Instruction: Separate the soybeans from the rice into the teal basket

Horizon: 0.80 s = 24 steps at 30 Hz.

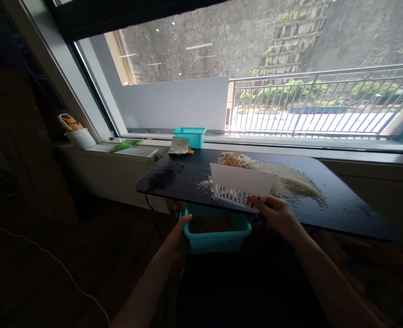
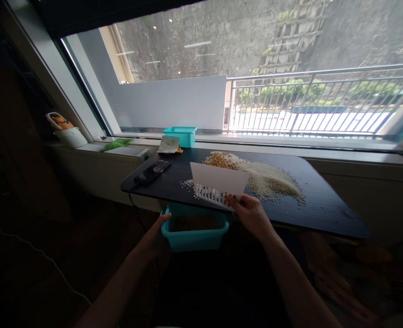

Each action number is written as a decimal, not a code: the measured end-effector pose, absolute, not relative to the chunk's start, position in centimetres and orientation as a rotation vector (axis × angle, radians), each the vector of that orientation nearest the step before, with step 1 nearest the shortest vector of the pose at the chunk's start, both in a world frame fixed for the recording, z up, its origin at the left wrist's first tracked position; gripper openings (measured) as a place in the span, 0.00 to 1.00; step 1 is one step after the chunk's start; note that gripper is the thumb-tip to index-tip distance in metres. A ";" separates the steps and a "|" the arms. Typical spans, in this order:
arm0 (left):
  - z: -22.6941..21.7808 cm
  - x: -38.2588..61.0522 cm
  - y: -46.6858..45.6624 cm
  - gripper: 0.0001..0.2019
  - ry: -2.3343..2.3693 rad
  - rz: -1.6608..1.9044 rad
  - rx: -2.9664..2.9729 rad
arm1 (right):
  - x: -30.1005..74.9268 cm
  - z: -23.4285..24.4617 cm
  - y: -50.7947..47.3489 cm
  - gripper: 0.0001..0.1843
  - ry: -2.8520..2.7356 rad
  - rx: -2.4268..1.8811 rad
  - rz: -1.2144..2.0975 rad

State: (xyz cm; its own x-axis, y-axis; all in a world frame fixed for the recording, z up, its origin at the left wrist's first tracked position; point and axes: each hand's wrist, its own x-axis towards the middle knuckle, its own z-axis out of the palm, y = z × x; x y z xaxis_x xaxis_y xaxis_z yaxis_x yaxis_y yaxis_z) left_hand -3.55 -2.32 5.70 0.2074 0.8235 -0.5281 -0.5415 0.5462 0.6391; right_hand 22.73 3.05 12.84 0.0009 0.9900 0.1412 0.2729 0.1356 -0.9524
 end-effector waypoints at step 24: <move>6.2 -4.2 -2.5 0.25 0.978 1.047 0.315 | 20.3 10.4 1.3 0.19 -1.520 -1.392 0.730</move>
State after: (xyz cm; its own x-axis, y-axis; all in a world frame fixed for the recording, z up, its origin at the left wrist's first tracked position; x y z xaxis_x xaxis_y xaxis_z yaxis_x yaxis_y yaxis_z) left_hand -4.17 -2.45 6.20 0.1448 0.8383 -0.5256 -0.5815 0.5019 0.6403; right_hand 20.32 1.27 10.44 0.0615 0.9707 0.2323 0.4257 0.1850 -0.8857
